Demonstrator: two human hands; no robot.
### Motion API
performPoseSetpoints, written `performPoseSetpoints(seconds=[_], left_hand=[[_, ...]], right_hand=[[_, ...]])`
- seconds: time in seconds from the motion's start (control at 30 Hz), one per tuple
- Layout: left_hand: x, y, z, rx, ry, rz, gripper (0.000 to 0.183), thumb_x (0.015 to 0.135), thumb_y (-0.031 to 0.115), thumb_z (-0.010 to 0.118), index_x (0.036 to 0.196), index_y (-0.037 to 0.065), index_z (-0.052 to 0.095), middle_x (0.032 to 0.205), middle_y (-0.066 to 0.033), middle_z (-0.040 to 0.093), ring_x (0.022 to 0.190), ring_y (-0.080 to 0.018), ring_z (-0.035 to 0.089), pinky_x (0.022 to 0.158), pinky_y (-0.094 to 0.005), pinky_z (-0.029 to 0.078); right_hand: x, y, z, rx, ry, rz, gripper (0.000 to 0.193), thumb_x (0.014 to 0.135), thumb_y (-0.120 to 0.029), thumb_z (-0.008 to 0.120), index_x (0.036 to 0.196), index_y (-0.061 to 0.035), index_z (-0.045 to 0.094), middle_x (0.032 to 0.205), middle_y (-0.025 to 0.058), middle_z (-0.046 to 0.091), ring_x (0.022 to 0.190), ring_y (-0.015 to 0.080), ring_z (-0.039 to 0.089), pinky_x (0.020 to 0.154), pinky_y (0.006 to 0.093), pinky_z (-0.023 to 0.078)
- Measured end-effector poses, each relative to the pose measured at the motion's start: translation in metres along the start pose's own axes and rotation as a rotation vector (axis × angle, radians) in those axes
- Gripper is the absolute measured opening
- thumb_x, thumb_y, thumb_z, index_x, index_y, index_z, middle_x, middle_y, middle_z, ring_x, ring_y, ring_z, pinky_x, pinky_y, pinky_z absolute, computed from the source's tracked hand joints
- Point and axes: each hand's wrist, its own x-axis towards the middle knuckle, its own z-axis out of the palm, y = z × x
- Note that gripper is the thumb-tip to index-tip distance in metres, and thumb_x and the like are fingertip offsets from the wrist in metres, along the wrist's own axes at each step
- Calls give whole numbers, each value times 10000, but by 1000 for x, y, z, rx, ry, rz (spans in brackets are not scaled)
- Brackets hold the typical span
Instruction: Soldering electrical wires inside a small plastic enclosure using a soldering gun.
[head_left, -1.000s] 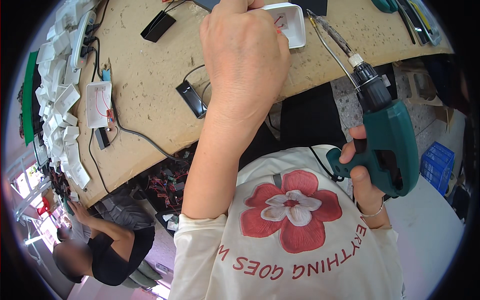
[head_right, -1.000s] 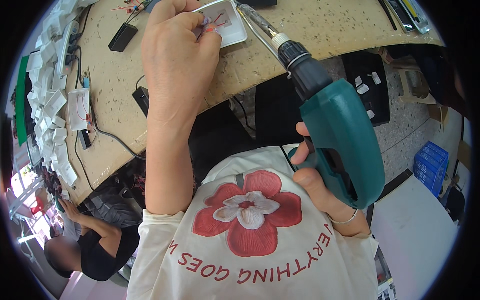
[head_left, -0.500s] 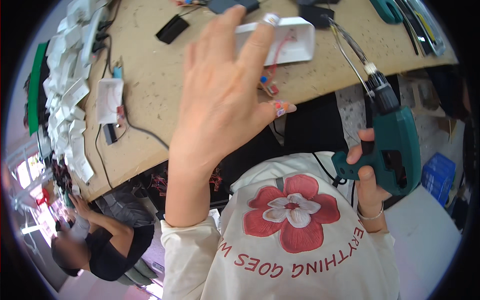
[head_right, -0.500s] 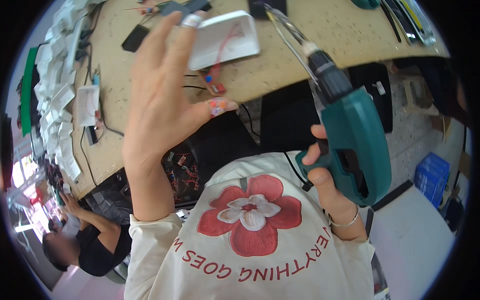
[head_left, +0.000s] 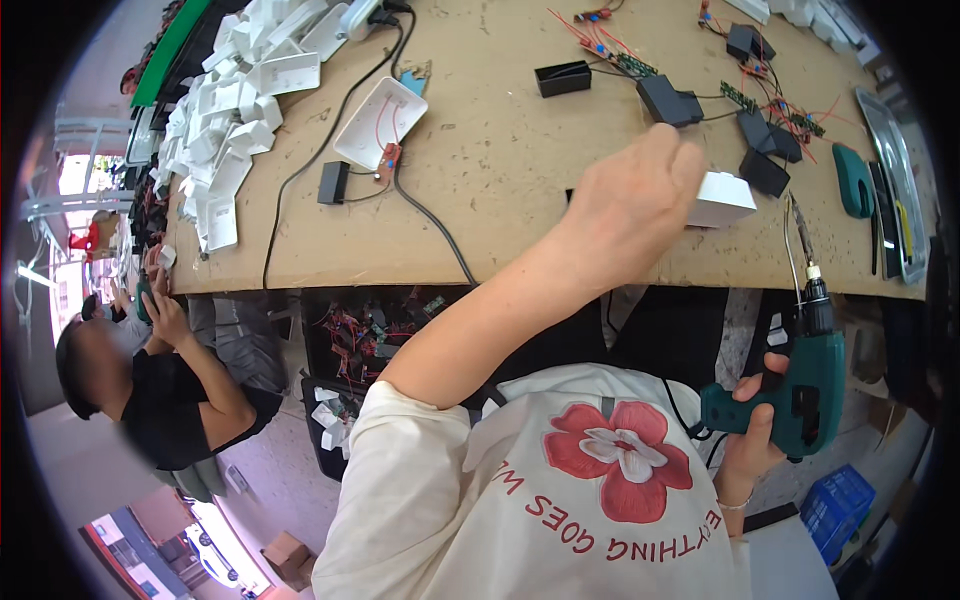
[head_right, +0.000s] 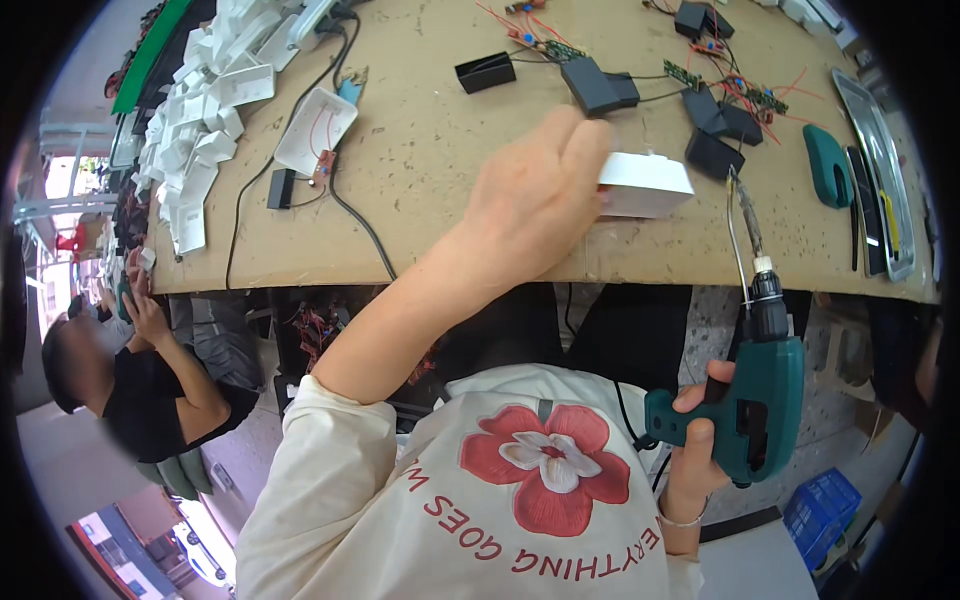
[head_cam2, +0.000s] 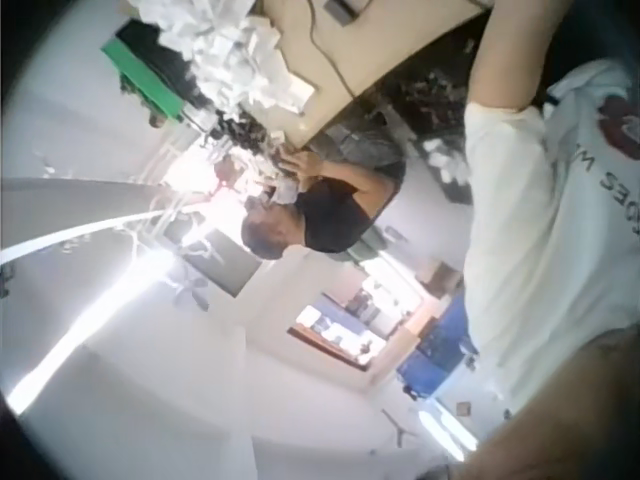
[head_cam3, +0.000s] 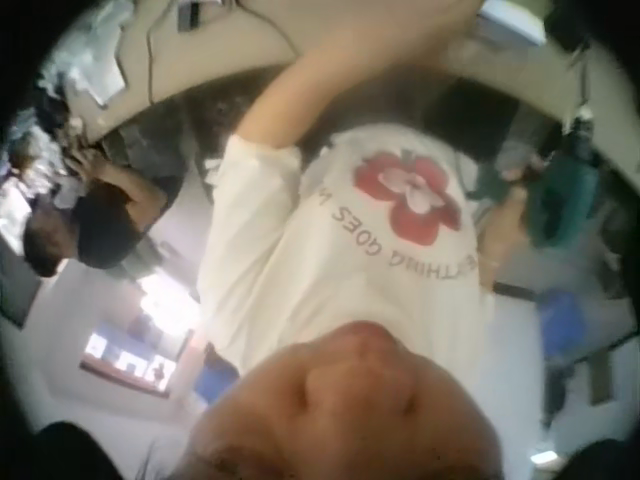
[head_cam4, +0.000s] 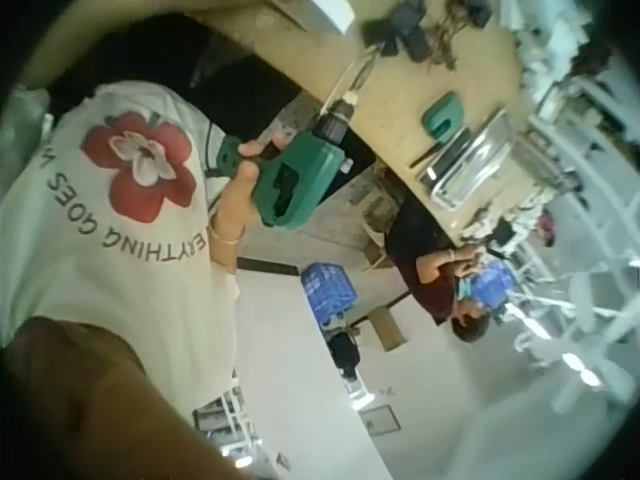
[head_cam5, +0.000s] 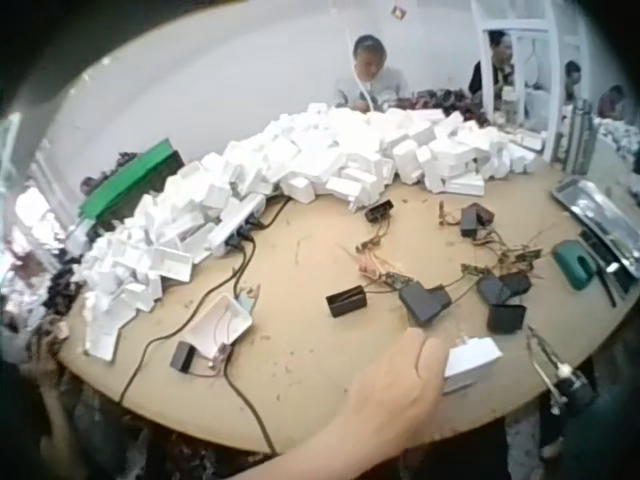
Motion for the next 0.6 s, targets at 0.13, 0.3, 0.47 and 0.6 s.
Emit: performPoseSetpoints(seconds=[0.13, 0.3, 0.47, 0.6], left_hand=[[-10, -29, -49, 2, 156, -100, 248, 714, 40, 604, 940, 32, 504, 890, -147, 529, 763, -334, 564, 627, -386, 481], [-45, -90, -133, -169, 368, -446, 253, 761, 19, 594, 1009, -3, 546, 849, -131, 598, 756, -212, 592, 681, -319, 470], [-84, -128, -113, 443, 221, -524, 306, 764, 60, 596, 1053, -6, 522, 925, -149, 546, 815, -305, 563, 692, -392, 457], [-71, -123, -110, 525, 321, -469, 411, 697, 83, 644, 1078, -6, 517, 1016, -162, 508, 917, -331, 511, 784, -399, 422]], right_hand=[[1, 0, -2, 16, -7, 6, 554, 823, -304, 639, 1207, 26, 412, 1068, 127, 549, 695, 119, 537, 612, 257, 462], [-1, 7, -6, 43, -8, 16, 533, 828, -287, 634, 1207, 18, 416, 1083, 125, 541, 696, 119, 540, 604, 253, 461], [3, 4, 0, 60, -41, 83, 531, 827, -269, 634, 1219, 12, 411, 1092, 120, 536, 689, 108, 537, 591, 241, 462], [6, 4, 3, 69, -45, 67, 536, 826, -258, 634, 1228, 11, 404, 1092, 123, 536, 685, 105, 535, 586, 238, 461]])
